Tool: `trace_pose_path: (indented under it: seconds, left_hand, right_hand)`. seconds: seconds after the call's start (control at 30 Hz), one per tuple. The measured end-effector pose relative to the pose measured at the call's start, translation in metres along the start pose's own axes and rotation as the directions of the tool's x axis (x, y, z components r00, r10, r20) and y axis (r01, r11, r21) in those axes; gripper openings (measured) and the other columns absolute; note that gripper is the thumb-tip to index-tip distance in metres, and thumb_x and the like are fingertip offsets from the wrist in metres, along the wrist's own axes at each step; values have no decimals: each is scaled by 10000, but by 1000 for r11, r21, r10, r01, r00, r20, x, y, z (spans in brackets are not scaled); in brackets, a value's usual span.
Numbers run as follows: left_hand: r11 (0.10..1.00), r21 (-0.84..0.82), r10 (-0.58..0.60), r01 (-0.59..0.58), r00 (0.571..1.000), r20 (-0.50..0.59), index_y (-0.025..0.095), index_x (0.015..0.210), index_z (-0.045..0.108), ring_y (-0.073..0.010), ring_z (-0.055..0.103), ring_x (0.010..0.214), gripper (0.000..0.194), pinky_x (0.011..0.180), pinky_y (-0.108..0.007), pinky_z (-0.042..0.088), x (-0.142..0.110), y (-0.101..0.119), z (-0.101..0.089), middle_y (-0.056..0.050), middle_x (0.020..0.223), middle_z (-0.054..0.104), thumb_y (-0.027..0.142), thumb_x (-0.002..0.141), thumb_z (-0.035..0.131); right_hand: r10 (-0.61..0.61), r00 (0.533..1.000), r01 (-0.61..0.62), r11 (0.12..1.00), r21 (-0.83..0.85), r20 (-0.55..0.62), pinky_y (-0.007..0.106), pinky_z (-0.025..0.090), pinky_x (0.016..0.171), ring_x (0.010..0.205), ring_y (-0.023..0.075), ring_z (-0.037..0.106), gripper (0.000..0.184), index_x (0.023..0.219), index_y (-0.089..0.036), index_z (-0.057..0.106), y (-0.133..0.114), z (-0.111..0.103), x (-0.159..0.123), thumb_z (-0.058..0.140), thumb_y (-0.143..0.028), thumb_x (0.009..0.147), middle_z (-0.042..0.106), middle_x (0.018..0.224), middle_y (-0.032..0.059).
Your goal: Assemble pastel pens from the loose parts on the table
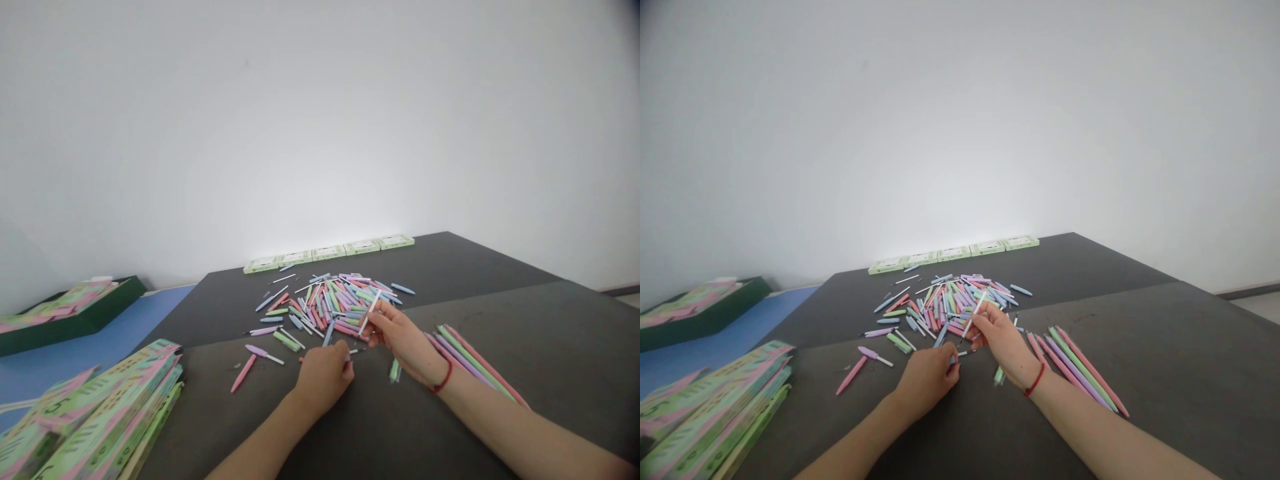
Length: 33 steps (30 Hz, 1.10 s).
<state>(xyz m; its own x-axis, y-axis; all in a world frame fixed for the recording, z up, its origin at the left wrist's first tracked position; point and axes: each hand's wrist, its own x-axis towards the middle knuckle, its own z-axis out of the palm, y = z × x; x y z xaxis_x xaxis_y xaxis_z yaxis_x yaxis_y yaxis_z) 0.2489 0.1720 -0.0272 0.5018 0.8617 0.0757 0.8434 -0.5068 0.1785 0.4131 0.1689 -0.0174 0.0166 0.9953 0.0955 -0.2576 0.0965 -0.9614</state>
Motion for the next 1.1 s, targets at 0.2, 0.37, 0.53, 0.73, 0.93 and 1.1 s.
trace_pose_path:
  seconds: [0.2, 0.37, 0.53, 0.73, 0.93, 1.1]
  left_hand:
    - [931, -364, -33, -40, 981, -192, 204, 784, 526, -109, 520, 550, 64, 542, -201, 353, -7, -15, -22, 49, 622, 545, 197, 782, 462]
    - [896, -432, -3, -101, 972, -233, 202, 762, 527, -96, 476, 527, 54, 535, -198, 341, -10, -14, -27, 57, 608, 520, 199, 777, 475]
    - [880, -459, 2, -123, 967, -256, 203, 769, 524, -93, 483, 539, 54, 547, -197, 353, -11, -9, -25, 53, 629, 531, 196, 785, 473]
    - [875, -470, 3, -118, 971, -238, 206, 774, 523, -93, 471, 526, 53, 535, -198, 346, -12, -10, -25, 52, 625, 516, 202, 787, 472]
    - [878, -469, -23, -95, 971, -240, 204, 760, 524, -92, 485, 532, 53, 550, -198, 348, -10, -9, -25, 52, 633, 538, 176, 763, 480]
    - [905, -425, -62, -30, 978, -201, 206, 766, 535, -105, 480, 545, 44, 539, -208, 314, -7, -10, -25, 55, 608, 525, 191, 756, 495]
  right_hand:
    - [-79, 997, 79, 997, 14, -9, 222, 423, 489, 534, 103, 533, 190, 765, -193, 526, -7, 3, -1, 578, -374, 794, 595, 641, -31]
    - [-147, 989, 147, 988, 37, 2, 242, 437, 531, 560, 106, 538, 174, 808, -196, 544, -13, 8, -8, 563, -368, 824, 606, 709, -16]
    - [-182, 983, 181, 983, 27, 39, 242, 452, 541, 600, 114, 532, 166, 820, -196, 552, -15, 12, -13, 547, -360, 841, 585, 735, -9]
    - [-183, 982, 185, 981, -56, 45, 243, 448, 555, 600, 116, 543, 153, 818, -205, 540, -11, 13, -14, 535, -355, 847, 606, 761, -10]
    - [-156, 985, 165, 978, -128, 76, 261, 471, 599, 625, 126, 566, 129, 828, -212, 540, -3, 16, -18, 529, -337, 854, 607, 755, -19]
    - [-98, 994, 100, 994, -34, 53, 257, 488, 601, 710, 143, 589, 151, 848, -197, 542, 13, 19, -18, 566, -346, 836, 610, 783, -2]
